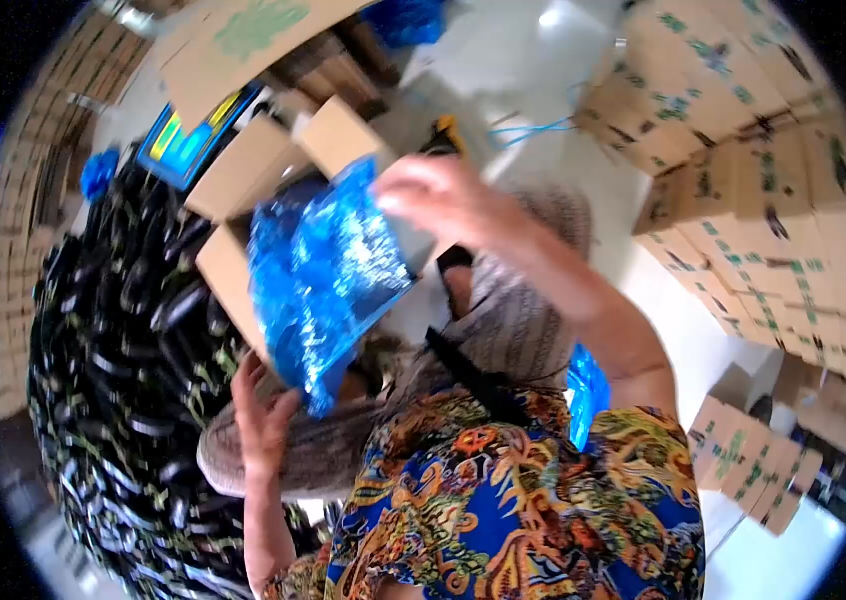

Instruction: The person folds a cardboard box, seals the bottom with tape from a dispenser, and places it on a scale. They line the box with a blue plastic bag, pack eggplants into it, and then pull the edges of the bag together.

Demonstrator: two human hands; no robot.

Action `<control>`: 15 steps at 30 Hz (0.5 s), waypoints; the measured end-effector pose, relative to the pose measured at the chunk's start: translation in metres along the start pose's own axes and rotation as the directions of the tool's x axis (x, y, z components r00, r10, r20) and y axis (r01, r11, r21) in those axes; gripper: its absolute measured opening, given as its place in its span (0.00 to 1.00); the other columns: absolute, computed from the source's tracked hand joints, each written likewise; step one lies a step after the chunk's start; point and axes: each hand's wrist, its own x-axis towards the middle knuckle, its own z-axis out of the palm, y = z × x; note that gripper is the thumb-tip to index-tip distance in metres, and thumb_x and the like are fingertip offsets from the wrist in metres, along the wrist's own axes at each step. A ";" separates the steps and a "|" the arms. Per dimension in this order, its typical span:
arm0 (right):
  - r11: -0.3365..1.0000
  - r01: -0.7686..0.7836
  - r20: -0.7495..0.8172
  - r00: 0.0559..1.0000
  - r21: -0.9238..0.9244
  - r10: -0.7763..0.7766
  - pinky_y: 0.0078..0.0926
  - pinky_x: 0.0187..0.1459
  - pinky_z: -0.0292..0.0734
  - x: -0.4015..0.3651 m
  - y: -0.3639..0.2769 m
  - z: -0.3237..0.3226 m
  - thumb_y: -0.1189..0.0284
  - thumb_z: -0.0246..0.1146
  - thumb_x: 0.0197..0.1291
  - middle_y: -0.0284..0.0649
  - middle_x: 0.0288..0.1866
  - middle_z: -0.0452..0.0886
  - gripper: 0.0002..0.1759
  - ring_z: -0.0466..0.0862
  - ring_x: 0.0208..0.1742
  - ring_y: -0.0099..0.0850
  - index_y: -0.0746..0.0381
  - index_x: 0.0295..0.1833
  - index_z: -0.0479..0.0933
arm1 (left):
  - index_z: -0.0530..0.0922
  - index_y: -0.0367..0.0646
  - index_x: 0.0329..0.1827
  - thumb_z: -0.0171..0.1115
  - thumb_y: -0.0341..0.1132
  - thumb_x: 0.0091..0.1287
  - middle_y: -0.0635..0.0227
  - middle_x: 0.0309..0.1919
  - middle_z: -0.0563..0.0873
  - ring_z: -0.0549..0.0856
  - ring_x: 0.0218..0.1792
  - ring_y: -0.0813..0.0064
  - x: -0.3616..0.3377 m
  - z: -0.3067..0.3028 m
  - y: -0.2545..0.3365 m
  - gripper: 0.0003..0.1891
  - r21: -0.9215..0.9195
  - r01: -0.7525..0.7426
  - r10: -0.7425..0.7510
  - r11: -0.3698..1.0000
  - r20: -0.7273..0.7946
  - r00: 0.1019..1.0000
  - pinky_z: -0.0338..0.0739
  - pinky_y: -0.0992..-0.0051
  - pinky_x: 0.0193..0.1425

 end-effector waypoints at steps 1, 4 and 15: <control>0.992 0.031 -0.092 0.995 -0.125 -0.042 0.16 0.32 0.72 -0.007 -0.010 -0.002 0.64 0.61 0.68 0.31 0.43 0.81 0.16 0.75 0.32 0.17 0.58 0.58 0.76 | 0.57 0.41 0.75 0.72 0.21 0.50 0.53 0.66 0.68 0.71 0.65 0.57 -0.003 0.005 0.009 0.47 0.412 -0.123 0.120 0.903 0.034 0.992 0.68 0.64 0.69; 0.912 0.026 0.080 0.997 -0.409 0.008 0.32 0.45 0.80 -0.020 -0.012 0.005 0.65 0.68 0.60 0.44 0.47 0.82 0.23 0.83 0.44 0.34 0.66 0.57 0.74 | 0.64 0.44 0.71 0.73 0.21 0.46 0.52 0.61 0.71 0.73 0.58 0.49 -0.005 0.027 0.003 0.44 0.632 -0.252 0.238 0.733 0.108 0.965 0.73 0.58 0.63; 0.788 0.217 0.100 0.975 -0.576 -0.196 0.43 0.27 0.70 0.020 0.017 0.052 0.66 0.64 0.63 0.44 0.21 0.76 0.14 0.76 0.21 0.37 0.61 0.29 0.71 | 0.80 0.37 0.41 0.64 0.27 0.64 0.67 0.25 0.82 0.77 0.27 0.78 0.041 -0.013 0.039 0.05 0.134 -0.104 0.099 0.985 0.044 0.994 0.73 0.77 0.33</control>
